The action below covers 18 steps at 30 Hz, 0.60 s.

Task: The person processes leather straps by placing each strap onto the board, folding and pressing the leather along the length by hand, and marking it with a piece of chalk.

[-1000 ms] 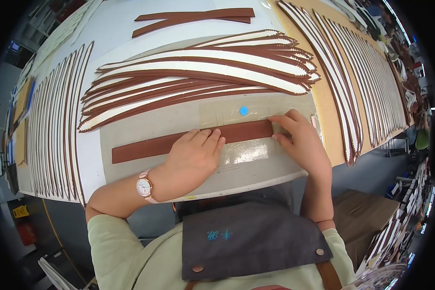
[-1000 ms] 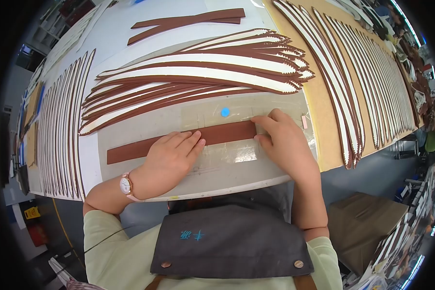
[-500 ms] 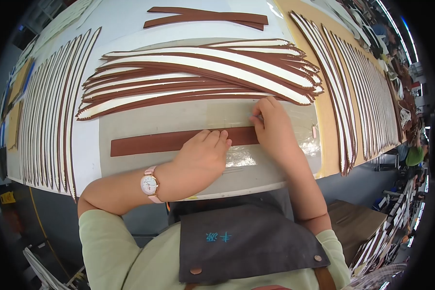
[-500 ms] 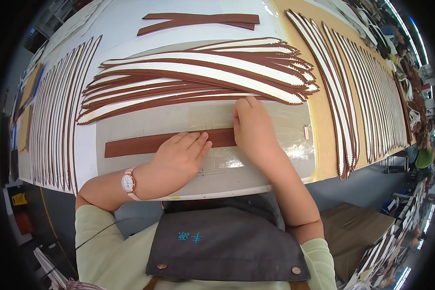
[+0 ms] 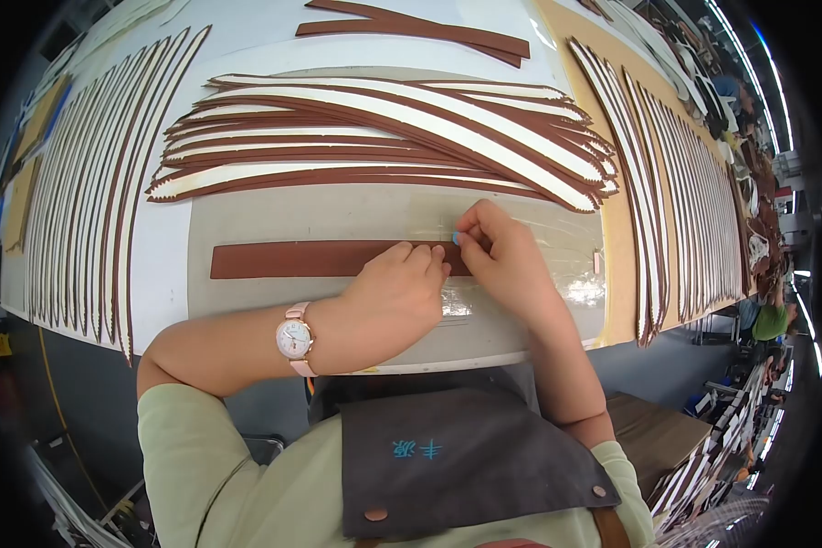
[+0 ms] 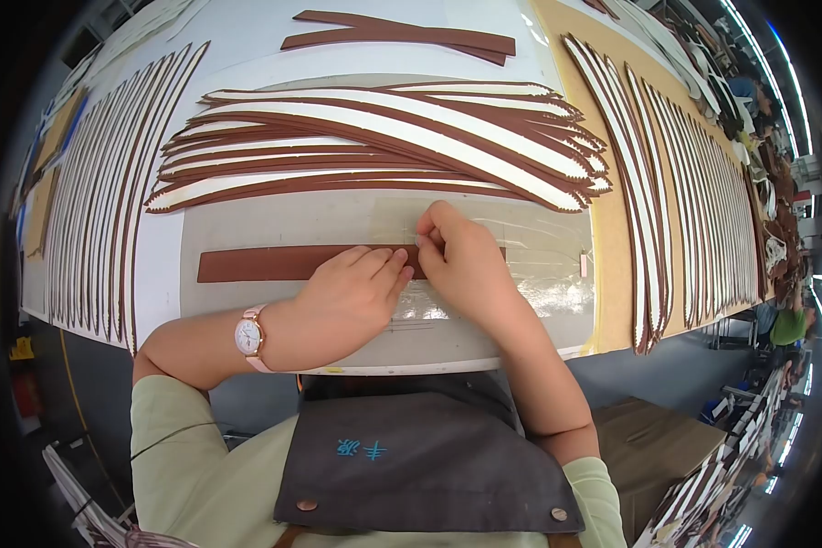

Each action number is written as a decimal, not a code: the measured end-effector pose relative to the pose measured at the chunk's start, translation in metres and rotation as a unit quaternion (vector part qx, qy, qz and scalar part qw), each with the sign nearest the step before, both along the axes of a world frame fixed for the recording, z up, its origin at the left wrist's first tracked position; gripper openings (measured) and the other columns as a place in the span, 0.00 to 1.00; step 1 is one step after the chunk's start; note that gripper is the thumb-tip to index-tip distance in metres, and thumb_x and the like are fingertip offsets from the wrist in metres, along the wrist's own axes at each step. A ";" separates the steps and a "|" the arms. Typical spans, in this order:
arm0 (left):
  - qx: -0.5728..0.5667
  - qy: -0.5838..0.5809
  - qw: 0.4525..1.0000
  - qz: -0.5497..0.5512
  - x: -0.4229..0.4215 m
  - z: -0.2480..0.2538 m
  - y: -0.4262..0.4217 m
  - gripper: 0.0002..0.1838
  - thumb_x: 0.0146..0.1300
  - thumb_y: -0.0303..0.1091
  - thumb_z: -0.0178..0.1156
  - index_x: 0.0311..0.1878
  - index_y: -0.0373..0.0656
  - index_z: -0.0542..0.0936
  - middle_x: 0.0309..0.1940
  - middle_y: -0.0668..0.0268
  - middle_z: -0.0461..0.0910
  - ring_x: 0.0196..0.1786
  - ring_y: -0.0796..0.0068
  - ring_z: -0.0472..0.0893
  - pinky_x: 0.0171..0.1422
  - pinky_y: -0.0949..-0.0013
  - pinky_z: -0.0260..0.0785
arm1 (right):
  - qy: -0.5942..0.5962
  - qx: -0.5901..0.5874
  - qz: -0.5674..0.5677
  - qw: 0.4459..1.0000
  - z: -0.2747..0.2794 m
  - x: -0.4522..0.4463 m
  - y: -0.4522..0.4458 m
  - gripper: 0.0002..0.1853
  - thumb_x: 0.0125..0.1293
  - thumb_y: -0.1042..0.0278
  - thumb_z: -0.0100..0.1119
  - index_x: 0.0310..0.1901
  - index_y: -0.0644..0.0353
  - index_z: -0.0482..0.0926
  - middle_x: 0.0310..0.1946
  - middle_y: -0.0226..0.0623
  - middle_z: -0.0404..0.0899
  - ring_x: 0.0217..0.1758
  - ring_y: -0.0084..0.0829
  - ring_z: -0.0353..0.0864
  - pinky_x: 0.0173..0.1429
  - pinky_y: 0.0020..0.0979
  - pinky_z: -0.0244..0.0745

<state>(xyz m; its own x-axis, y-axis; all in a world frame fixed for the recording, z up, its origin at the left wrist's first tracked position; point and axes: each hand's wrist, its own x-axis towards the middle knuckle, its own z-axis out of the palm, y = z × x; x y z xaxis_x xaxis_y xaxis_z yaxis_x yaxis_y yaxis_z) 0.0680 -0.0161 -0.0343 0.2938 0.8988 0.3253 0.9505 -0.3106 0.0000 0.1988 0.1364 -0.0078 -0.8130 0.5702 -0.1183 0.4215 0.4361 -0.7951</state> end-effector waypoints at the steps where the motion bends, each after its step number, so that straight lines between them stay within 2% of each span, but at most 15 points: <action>1: -0.003 0.002 1.000 0.000 0.000 0.001 0.000 0.21 0.56 0.27 0.62 0.52 0.25 0.84 0.50 0.45 0.85 0.53 0.57 0.83 0.61 0.60 0.77 | 0.005 0.007 0.004 1.000 -0.002 0.000 0.000 0.04 0.69 0.76 0.59 0.43 0.64 0.75 0.26 0.46 0.81 0.30 0.44 0.82 0.38 0.40 0.75; 6: -0.010 0.003 1.000 0.004 0.001 -0.001 0.000 0.21 0.56 0.27 0.61 0.52 0.25 0.84 0.50 0.45 0.85 0.53 0.57 0.83 0.61 0.60 0.77 | 0.011 0.023 0.011 1.000 -0.007 0.000 -0.001 0.04 0.68 0.76 0.59 0.42 0.64 0.75 0.29 0.50 0.83 0.34 0.50 0.84 0.39 0.42 0.77; 12: -0.063 0.011 0.998 -0.007 -0.001 0.006 0.002 0.21 0.56 0.27 0.62 0.52 0.26 0.84 0.50 0.45 0.85 0.53 0.57 0.83 0.61 0.60 0.76 | 0.030 0.217 0.042 0.975 -0.014 -0.006 -0.016 0.03 0.68 0.77 0.60 0.38 0.64 0.75 0.29 0.52 0.83 0.32 0.59 0.81 0.38 0.47 0.76; 15: -0.038 0.005 0.999 0.000 0.000 0.002 0.002 0.20 0.57 0.27 0.62 0.51 0.26 0.85 0.51 0.45 0.85 0.54 0.56 0.84 0.61 0.60 0.77 | 0.084 0.090 -0.029 0.992 -0.016 0.000 -0.013 0.03 0.69 0.76 0.60 0.40 0.63 0.76 0.27 0.48 0.82 0.28 0.50 0.81 0.35 0.42 0.76; 18: -0.023 -0.004 1.000 0.011 0.001 0.000 0.000 0.20 0.58 0.27 0.62 0.51 0.26 0.85 0.52 0.45 0.85 0.56 0.56 0.84 0.60 0.60 0.77 | 0.061 -0.025 -0.093 0.993 -0.011 0.016 -0.008 0.02 0.71 0.76 0.60 0.41 0.63 0.78 0.27 0.42 0.81 0.27 0.36 0.80 0.34 0.34 0.75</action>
